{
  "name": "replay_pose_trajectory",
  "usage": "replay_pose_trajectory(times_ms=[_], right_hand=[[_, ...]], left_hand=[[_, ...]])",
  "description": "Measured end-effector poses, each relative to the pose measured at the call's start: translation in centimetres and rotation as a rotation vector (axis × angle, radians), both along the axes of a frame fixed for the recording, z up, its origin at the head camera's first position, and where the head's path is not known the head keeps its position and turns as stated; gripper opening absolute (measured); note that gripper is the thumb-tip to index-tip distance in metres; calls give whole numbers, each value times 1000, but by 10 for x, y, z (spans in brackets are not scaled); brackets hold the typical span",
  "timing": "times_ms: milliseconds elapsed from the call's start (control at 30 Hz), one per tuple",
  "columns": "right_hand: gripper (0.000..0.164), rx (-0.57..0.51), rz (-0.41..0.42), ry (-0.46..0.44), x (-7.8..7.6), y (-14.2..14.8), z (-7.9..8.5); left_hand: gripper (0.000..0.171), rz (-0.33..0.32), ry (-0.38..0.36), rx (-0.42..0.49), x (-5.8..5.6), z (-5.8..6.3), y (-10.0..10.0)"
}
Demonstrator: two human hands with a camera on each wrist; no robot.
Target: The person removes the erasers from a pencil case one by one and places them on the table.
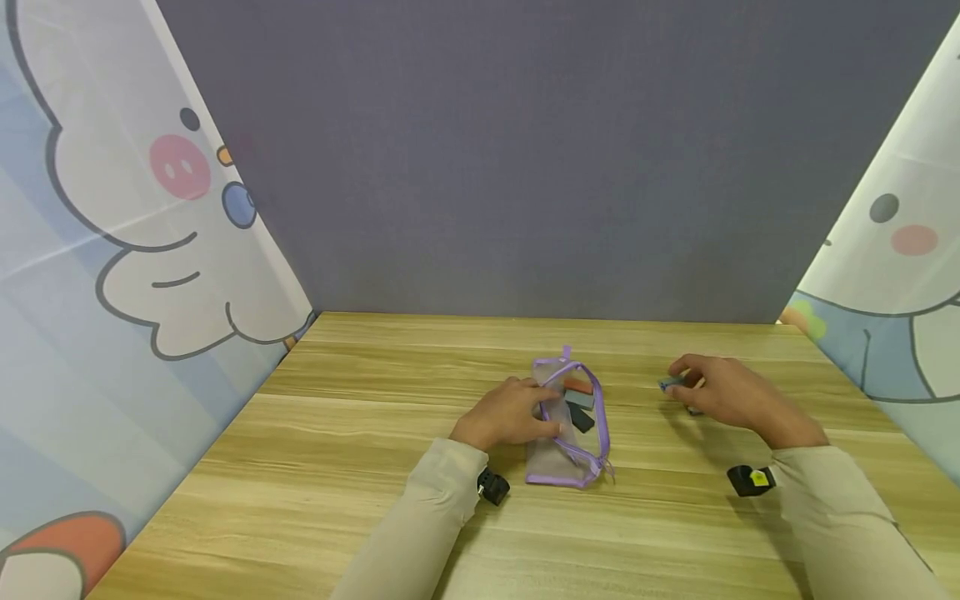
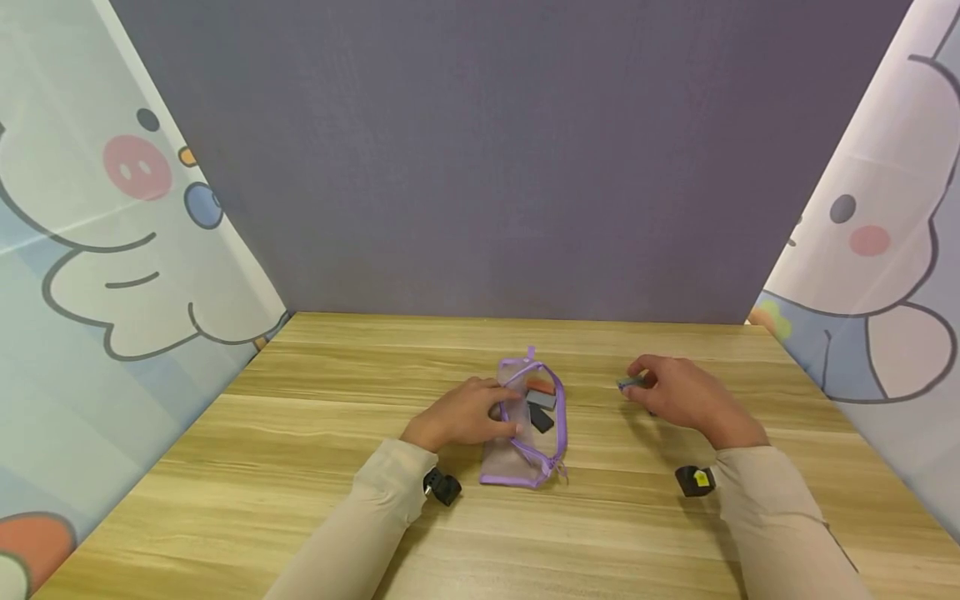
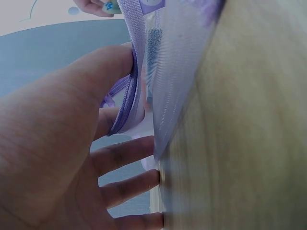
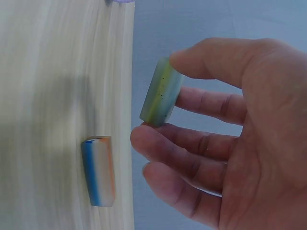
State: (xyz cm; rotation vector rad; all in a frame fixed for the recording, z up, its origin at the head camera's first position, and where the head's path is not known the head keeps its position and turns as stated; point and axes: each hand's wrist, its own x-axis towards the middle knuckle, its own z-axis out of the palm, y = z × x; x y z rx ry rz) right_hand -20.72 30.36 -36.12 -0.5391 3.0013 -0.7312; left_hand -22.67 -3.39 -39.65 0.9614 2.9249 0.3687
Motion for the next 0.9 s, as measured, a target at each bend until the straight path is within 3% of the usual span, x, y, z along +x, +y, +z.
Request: replay_pose_trajectory(times_ms=[333, 900], right_hand=[[39, 7, 7, 59, -6, 0, -11], [33, 41, 24, 41, -9, 1, -20]], left_hand=[[56, 5, -1, -5, 1, 1, 1], [57, 5, -8, -7, 1, 2, 0]])
